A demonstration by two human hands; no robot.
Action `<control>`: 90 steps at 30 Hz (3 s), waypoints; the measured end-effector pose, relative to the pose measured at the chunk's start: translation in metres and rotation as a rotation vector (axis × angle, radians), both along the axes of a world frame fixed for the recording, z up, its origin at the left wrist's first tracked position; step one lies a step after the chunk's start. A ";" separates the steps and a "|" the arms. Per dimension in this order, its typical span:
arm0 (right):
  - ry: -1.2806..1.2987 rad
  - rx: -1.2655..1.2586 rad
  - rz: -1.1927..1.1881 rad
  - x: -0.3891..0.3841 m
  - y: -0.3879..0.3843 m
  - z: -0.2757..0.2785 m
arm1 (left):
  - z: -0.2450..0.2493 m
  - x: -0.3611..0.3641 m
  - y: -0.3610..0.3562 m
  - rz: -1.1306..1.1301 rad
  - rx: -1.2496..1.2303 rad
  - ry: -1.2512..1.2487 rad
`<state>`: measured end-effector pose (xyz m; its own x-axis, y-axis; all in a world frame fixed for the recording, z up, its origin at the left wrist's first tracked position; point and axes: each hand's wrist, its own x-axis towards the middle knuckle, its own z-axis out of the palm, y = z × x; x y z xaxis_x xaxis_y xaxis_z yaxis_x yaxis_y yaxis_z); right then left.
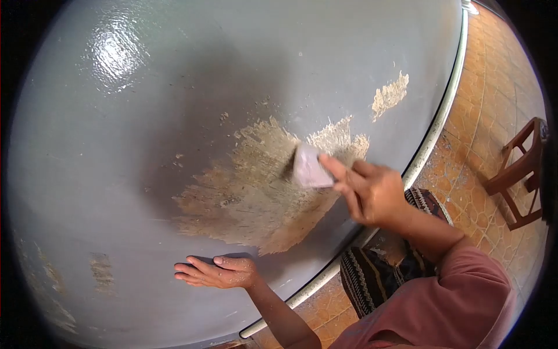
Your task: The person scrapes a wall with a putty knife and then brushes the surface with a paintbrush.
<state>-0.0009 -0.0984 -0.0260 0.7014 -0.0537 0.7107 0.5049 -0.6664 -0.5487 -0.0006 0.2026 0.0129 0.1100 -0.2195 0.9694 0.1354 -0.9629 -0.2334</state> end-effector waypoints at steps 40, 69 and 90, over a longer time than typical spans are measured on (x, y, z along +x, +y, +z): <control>-0.037 -0.081 -0.065 0.006 -0.001 0.019 | -0.001 -0.003 0.000 -0.001 -0.027 0.046; -0.021 -0.087 -0.221 0.002 0.016 0.050 | -0.003 -0.007 0.002 0.010 -0.045 0.066; 0.008 -0.034 -0.212 -0.002 0.012 0.052 | -0.004 -0.006 0.001 0.016 -0.062 0.057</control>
